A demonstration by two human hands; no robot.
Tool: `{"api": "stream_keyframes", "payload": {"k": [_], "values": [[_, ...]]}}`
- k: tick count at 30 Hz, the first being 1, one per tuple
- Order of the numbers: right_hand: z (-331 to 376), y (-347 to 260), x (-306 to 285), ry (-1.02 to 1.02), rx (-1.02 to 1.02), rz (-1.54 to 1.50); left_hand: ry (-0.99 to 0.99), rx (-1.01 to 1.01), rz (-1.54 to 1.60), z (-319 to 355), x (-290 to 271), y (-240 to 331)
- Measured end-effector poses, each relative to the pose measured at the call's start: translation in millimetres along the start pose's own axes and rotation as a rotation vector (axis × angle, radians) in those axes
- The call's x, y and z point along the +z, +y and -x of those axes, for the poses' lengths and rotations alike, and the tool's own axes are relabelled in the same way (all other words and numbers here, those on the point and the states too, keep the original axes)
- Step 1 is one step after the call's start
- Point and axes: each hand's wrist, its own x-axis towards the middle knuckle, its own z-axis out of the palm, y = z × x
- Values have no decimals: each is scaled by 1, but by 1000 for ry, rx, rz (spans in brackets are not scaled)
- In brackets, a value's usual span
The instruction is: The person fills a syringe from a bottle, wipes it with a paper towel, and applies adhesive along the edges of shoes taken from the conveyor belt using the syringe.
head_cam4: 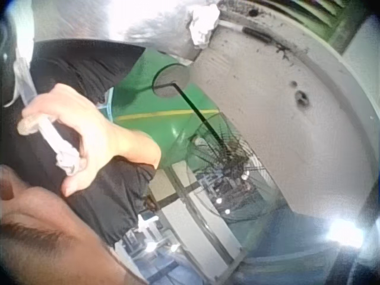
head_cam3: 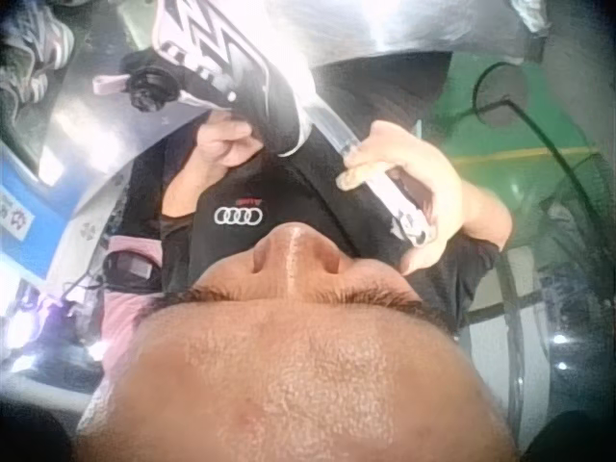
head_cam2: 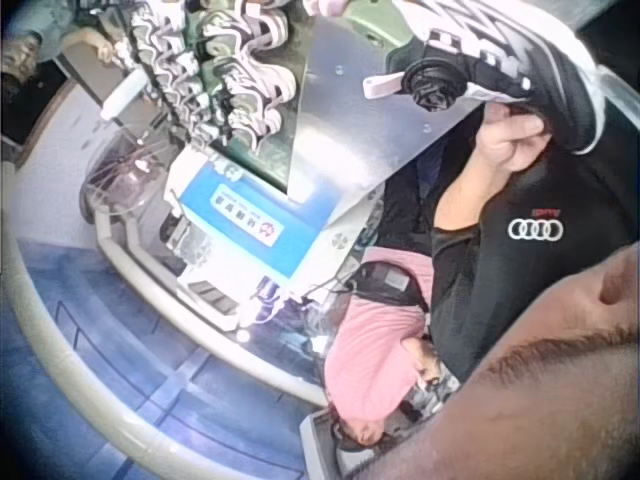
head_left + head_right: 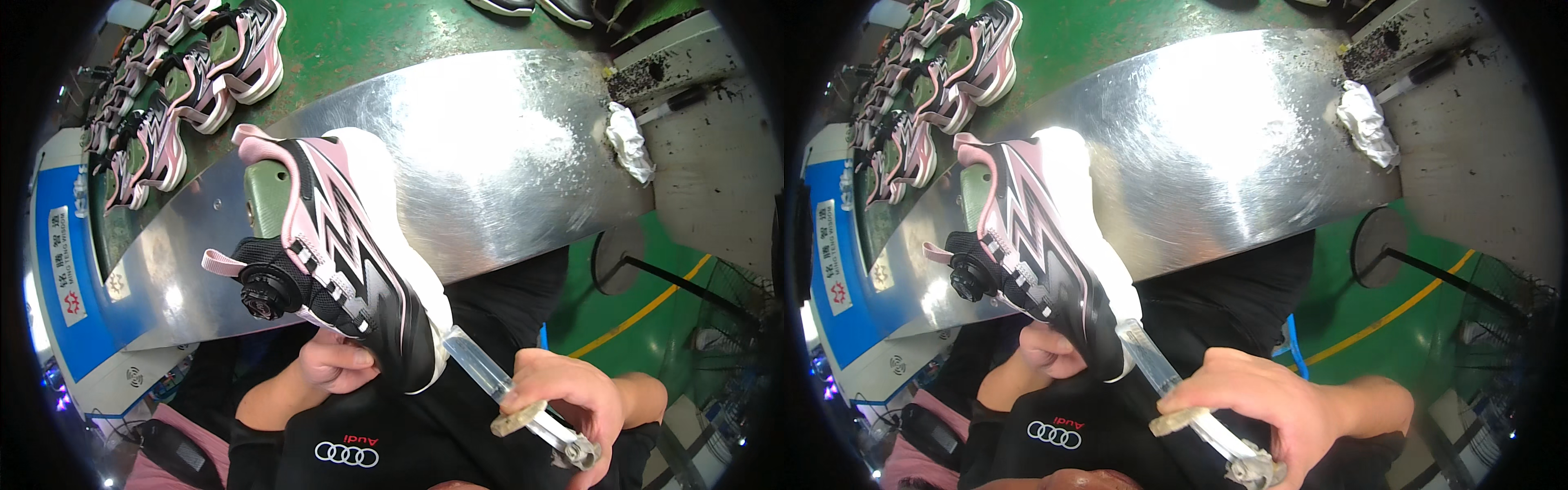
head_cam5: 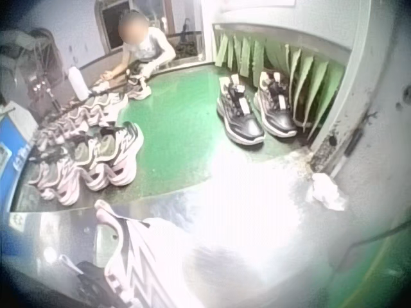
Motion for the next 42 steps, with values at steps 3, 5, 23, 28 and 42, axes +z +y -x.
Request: {"api": "stream_keyframes", "payload": {"k": [3,5,23,28,42], "values": [[10,-17,-1,-11,8,92,-52,-107,-4,-21,5,-4],[12,-35,3,-18,-33,205,-72,-157,-19,-31,2,-4],[35,-24,15,131,-145,599,-143,-64,2,-97,26,-18],[31,-15,21,179,-180,704,-171,-30,32,-105,25,-18],[20,21,22,250,-379,1101,-205,-49,-38,-109,38,-10]]}}
